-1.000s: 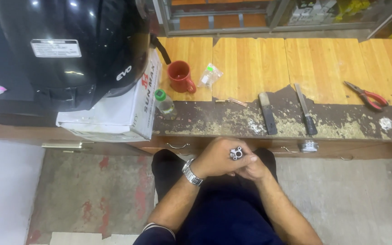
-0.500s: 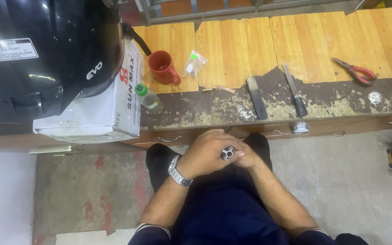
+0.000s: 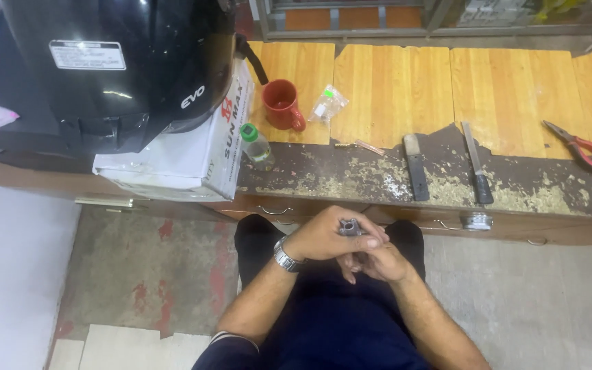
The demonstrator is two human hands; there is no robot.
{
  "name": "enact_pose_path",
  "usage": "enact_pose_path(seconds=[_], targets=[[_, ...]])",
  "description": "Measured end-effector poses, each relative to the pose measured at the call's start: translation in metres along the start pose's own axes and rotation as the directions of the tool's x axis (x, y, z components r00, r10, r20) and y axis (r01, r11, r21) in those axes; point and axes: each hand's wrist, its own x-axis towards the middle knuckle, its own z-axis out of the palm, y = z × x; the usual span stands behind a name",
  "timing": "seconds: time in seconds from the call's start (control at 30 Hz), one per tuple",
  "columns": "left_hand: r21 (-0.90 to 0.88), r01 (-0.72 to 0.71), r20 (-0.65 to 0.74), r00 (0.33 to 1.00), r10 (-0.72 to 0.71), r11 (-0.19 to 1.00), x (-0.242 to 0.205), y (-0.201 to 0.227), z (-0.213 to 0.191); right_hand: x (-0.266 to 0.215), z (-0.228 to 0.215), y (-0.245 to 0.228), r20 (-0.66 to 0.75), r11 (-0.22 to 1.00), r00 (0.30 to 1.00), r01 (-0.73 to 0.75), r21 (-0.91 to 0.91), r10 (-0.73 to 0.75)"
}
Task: A locksmith files a metal lock component to ensure a proper fit and then tests the mechanism.
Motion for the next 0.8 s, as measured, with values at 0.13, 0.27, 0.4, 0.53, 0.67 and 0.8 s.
enact_pose_path(seconds=[0.13,0.27,0.4,0.53,0.67,0.8], targets=[[-0.196,-0.101,0.1,0.987,0.122,0.975,0.005,-0.01,0.0,0.005,0.034,-0.013,-0.002,0.941,0.994,-0.104,0.323,0.111],[-0.533,-0.14,0.247,0.918,0.311,0.834,0.007,-0.016,0.005,-0.015,0.027,0.007,0.091,0.811,0.946,-0.314,0.494,0.311],[-0.464,-0.22,0.181,0.924,0.336,0.858,-0.001,0.004,0.015,-0.009,0.06,-0.001,-0.111,0.988,0.99,-0.075,0.133,0.09],[-0.38,-0.219,0.093,0.958,0.273,0.899,-0.012,0.011,0.028,-0.006,0.086,-0.03,0.083,0.982,0.981,-0.168,-0.09,0.175],[-0.293,-0.176,-0.063,0.984,0.164,0.94,-0.012,0.007,0.035,-0.003,0.093,-0.032,-0.372,0.906,0.926,-0.217,-0.363,0.072],[-0.033,-0.112,-0.19,0.976,0.104,0.993,-0.014,0.012,0.038,-0.014,0.068,-0.015,-0.287,0.691,0.915,-0.012,-0.723,-0.285]])
